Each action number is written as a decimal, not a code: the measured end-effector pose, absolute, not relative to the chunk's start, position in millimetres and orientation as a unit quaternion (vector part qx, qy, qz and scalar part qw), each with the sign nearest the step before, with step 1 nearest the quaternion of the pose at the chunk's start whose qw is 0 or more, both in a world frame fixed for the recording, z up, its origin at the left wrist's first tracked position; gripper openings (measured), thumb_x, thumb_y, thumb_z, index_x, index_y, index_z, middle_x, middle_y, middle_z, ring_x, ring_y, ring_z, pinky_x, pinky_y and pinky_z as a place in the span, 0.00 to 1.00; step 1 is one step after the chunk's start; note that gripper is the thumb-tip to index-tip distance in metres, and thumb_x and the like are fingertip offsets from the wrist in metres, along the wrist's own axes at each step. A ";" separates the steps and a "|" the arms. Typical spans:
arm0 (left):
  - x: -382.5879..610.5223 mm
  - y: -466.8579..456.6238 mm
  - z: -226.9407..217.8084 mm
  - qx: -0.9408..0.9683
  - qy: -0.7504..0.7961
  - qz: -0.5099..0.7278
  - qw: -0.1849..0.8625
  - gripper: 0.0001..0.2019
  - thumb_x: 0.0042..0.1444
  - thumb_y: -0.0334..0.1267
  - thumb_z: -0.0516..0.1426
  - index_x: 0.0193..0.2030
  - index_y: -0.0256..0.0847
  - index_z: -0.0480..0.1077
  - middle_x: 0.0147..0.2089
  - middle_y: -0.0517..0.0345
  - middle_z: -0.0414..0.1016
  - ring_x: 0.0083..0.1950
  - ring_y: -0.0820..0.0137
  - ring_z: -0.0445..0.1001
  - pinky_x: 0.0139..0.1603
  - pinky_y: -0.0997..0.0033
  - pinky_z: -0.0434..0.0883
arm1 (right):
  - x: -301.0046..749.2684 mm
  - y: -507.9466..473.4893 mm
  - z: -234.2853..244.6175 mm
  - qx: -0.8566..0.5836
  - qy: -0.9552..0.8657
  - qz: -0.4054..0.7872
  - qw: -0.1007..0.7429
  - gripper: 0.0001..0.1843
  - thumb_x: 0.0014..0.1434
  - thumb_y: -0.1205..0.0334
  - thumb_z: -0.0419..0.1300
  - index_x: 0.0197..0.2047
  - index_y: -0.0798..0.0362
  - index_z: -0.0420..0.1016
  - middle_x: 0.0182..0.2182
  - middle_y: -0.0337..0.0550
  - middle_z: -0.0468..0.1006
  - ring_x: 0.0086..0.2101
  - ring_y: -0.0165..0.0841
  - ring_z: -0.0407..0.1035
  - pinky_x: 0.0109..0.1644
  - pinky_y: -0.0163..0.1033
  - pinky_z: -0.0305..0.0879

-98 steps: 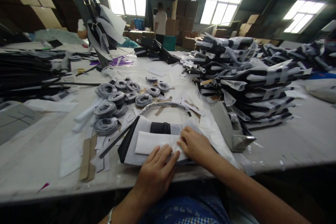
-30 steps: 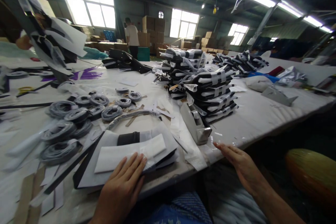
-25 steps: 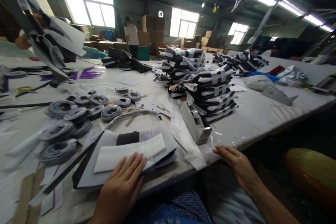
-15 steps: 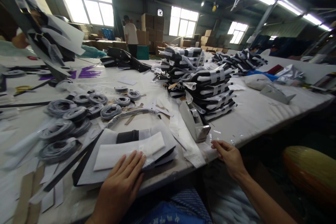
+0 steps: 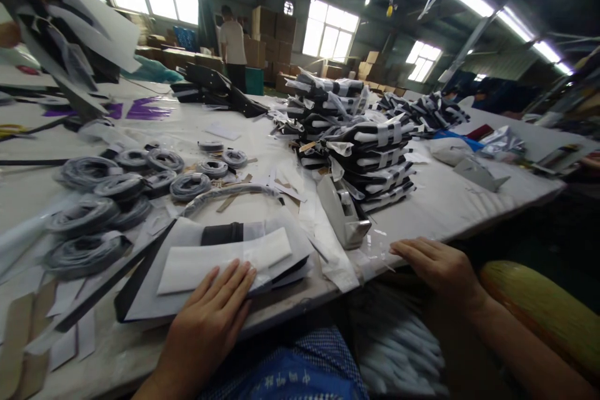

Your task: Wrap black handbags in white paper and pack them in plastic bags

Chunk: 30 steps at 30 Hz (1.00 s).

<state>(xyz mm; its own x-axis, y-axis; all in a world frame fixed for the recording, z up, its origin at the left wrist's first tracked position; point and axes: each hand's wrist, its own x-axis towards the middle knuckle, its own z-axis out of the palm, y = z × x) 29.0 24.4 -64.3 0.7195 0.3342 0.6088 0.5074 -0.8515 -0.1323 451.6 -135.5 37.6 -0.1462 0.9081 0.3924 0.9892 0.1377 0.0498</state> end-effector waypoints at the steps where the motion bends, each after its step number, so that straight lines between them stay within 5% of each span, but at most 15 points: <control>1: 29.0 24.6 -64.8 -0.916 -0.230 -0.297 0.139 0.21 0.67 0.37 0.51 0.64 0.37 0.66 0.65 0.51 0.69 0.63 0.59 0.71 0.69 0.55 0.60 | 443.7 -130.8 49.8 -0.606 -0.770 -0.158 0.120 0.14 0.64 0.67 0.56 0.46 0.45 0.82 0.40 0.43 0.84 0.37 0.37 0.77 0.43 0.38 0.69; 8: 31.0 18.3 -62.8 -0.915 -0.264 -0.294 0.075 0.21 0.66 0.32 0.52 0.65 0.38 0.66 0.63 0.50 0.71 0.64 0.58 0.70 0.68 0.52 0.63 | 360.9 -72.6 92.6 -0.454 -0.885 -0.061 0.088 0.05 0.63 0.64 0.60 0.39 0.48 0.78 0.29 0.40 0.80 0.29 0.31 0.71 0.35 0.36 0.62; 16: 35.4 15.1 -57.1 -0.906 -0.281 -0.315 0.032 0.18 0.65 0.32 0.53 0.61 0.38 0.70 0.62 0.50 0.73 0.64 0.59 0.71 0.67 0.53 0.65 | 285.1 29.8 84.1 -0.343 -0.930 0.123 0.044 0.13 0.64 0.54 0.59 0.30 0.50 0.75 0.25 0.38 0.76 0.27 0.29 0.68 0.30 0.34 0.54; 30: 36.4 14.3 -61.4 -0.898 -0.283 -0.336 0.032 0.18 0.65 0.30 0.51 0.60 0.35 0.71 0.61 0.47 0.73 0.64 0.58 0.70 0.68 0.52 0.65 | 240.5 130.5 47.1 -0.312 -0.921 0.129 -0.195 0.16 0.57 0.44 0.64 0.31 0.47 0.82 0.25 0.38 0.81 0.25 0.31 0.69 0.27 0.34 0.47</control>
